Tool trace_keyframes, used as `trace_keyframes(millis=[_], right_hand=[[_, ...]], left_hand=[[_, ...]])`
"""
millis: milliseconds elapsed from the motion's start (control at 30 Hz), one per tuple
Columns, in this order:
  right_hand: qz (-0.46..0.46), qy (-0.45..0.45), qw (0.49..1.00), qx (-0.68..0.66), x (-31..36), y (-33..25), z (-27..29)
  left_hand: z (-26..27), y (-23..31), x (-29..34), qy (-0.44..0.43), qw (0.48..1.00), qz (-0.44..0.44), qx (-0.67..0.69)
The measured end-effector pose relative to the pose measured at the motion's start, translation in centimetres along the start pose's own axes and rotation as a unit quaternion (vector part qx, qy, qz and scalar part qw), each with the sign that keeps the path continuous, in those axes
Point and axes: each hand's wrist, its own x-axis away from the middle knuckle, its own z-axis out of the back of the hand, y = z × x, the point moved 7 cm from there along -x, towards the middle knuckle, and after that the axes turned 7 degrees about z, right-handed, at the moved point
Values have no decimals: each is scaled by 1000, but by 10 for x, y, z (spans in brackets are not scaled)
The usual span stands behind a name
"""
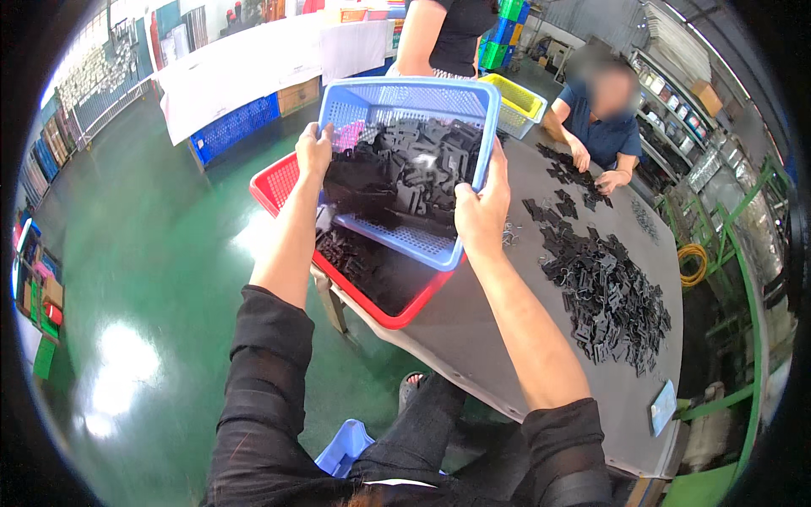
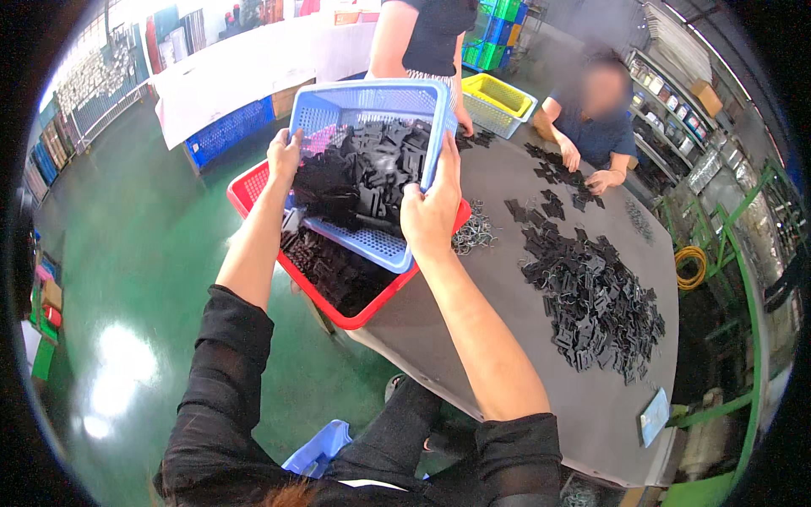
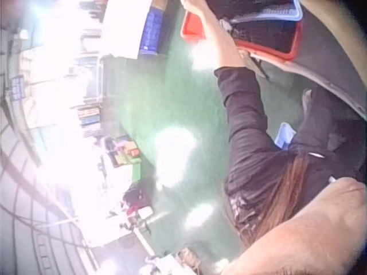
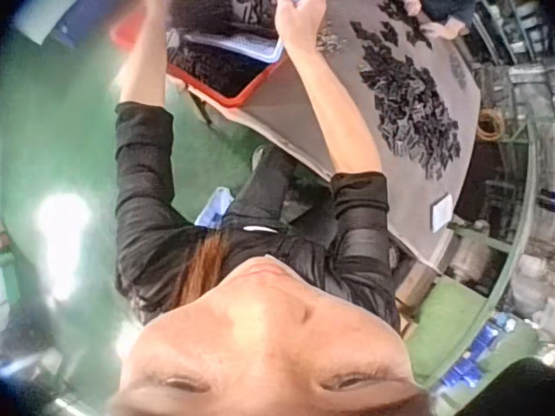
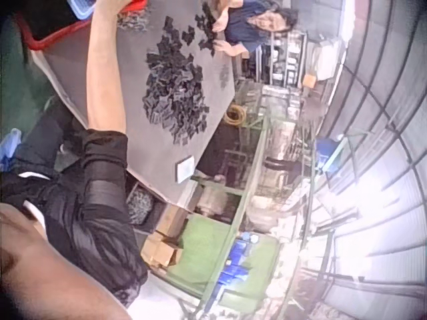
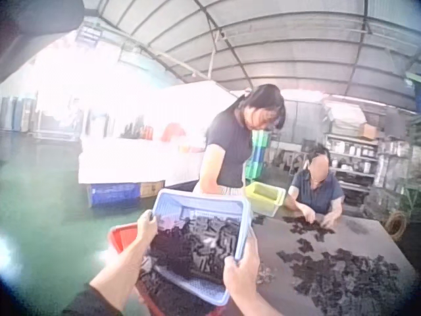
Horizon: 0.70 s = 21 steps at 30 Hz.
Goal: The person assembles clips by hand by inserting small metal wire hooks into black plastic bases on a metal table. The person places the completed clips into a blue basket.
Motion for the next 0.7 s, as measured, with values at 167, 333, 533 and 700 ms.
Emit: trace_keyframes(millis=[167,333,533,700], right_hand=[[103,-12,995,12,2,-7,-13],[210,-27,977,18,4,-25,-24],[264,-42,963,14,6,-24,-25],[348,-84,929,89,2,-38,-15]], left_hand=[[3,1,4,11,996,60,63],[7,-10,-3,24,978,29,206],[-4,-29,-17,-11,973,28,228],[-26,-10,-2,-63,968,50,237]])
